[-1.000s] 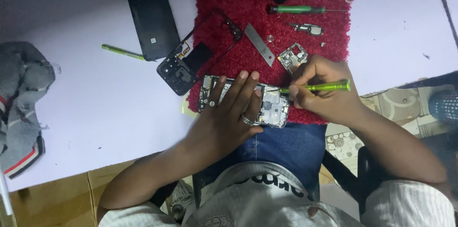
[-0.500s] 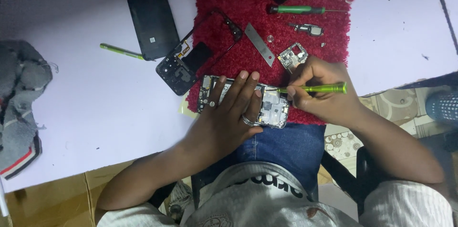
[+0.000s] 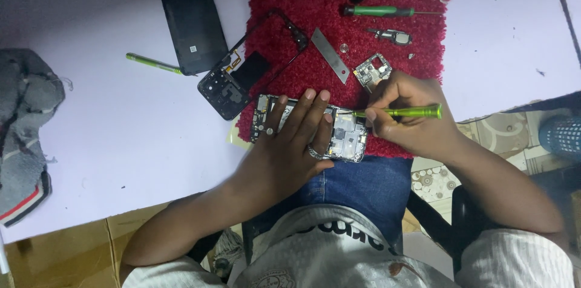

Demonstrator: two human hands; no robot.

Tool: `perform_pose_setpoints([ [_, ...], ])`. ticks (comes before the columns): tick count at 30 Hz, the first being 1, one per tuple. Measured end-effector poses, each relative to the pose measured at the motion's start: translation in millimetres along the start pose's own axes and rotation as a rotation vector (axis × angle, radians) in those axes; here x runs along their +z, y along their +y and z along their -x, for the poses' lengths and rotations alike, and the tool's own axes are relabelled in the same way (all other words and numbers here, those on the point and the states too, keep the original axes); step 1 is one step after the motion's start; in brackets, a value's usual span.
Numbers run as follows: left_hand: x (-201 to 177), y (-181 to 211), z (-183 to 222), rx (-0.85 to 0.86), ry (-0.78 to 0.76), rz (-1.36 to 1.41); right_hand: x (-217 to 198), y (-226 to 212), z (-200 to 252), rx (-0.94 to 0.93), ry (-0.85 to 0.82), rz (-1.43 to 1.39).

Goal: A person is repairing a mobile phone by using a screwdriver to remove internal screws and prying up the motherboard and other components.

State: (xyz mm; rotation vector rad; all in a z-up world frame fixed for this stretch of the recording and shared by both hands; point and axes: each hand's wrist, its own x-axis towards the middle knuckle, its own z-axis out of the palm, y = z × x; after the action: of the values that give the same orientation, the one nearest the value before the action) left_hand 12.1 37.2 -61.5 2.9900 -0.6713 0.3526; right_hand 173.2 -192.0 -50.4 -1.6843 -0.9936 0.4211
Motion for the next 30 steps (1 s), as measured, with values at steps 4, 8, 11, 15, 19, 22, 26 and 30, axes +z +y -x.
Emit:
perform_pose_setpoints([
  [4,1.0,0.6,0.2,-0.001,0.01,0.01,0.4,1.1,-0.3,-0.011,0.005,0.006],
  [8,3.3,1.0,-0.6,0.003,0.011,-0.013,0.1,-3.3,-2.4,-0.017,0.006,0.007],
  [11,5.7,1.7,0.5,0.005,0.012,0.013,-0.4,-3.2,-4.2,-0.027,-0.015,-0.012],
  [15,8.5,1.8,0.7,-0.005,-0.002,0.011,0.8,-2.7,-4.7,-0.027,-0.03,-0.076],
  [19,5.2,1.5,0.9,-0.008,0.027,0.048,0.0,-3.0,-4.7,-0.042,-0.034,-0.056],
  [22,3.2,2.0,1.1,-0.011,-0.021,0.026,-0.9,1.3,-1.6,0.019,-0.012,-0.012],
  [26,2.4,2.1,1.2,-0.001,-0.01,-0.007,-0.4,-1.0,-2.7,-0.009,-0.022,-0.041],
  [30,2.2,2.2,0.6,-0.002,-0.013,-0.033,-1.0,-1.4,-3.0,0.002,-0.026,-0.053],
])
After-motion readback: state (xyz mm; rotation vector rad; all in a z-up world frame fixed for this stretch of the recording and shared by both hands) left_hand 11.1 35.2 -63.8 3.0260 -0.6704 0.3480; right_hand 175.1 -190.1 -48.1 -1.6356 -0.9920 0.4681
